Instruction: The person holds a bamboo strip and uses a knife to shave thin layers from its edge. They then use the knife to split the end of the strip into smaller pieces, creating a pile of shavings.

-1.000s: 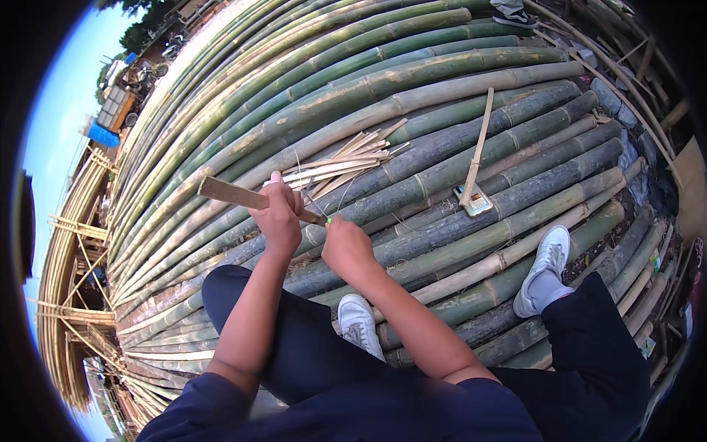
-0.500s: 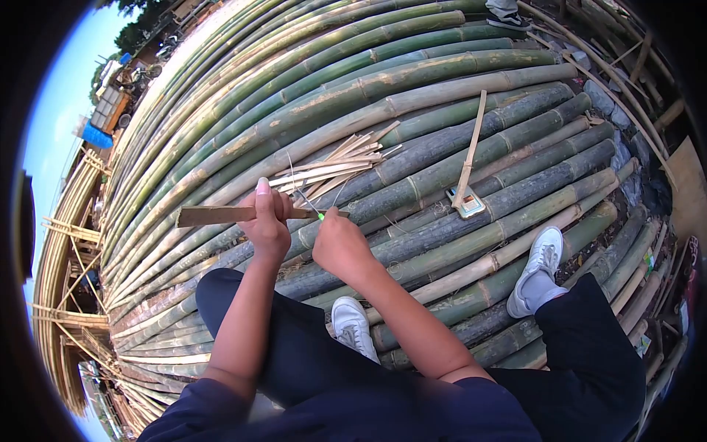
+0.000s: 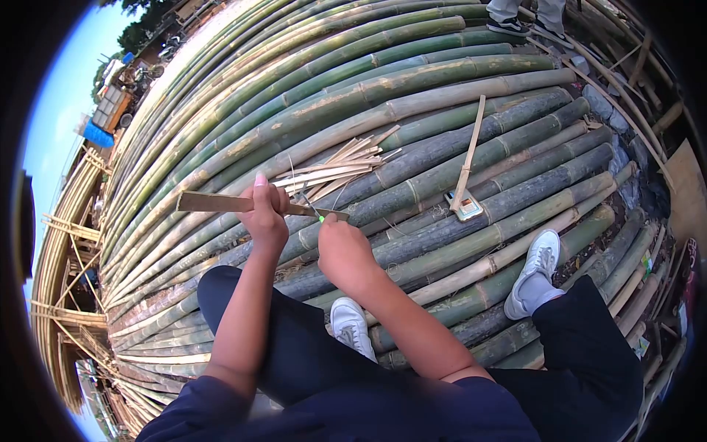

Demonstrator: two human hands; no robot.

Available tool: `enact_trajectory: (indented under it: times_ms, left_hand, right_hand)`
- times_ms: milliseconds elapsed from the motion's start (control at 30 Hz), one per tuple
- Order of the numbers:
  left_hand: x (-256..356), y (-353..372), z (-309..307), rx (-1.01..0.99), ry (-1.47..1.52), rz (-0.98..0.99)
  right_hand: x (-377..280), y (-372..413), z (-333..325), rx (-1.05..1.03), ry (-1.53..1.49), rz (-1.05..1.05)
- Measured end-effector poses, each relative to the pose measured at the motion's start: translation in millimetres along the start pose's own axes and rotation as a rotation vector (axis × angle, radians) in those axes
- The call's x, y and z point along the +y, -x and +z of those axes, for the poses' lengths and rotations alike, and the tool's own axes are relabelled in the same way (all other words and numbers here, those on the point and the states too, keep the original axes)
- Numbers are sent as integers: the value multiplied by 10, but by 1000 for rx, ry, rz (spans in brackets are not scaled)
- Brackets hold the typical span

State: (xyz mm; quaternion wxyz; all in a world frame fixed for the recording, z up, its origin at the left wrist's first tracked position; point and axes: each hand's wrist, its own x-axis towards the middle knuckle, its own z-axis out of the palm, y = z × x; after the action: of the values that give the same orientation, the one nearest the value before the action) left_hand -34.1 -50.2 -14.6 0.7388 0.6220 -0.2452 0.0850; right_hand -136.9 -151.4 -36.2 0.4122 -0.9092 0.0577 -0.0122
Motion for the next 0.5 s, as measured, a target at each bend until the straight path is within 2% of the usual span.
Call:
enact_trajectory:
  times_ms: [267,333,400,467,500]
  left_hand:
    - [14,19,43,-66,-18,-2]
    - [-19,16,12,-82,-26,-1]
    - [-19,6,-13,-98,-33,1]
    - [8,-14,-17,-176,189,-88]
    - [7,-29,-13,-177,189,-81]
  right_hand:
    - [-31,125,-73,15,133,-74]
    - [-121,157,-144,-41,120,28]
    - [-121,157,-123,-42,119,23]
    - [-108,143,-83,-38,120,15]
    - [-94,118,-40,-25,104,31]
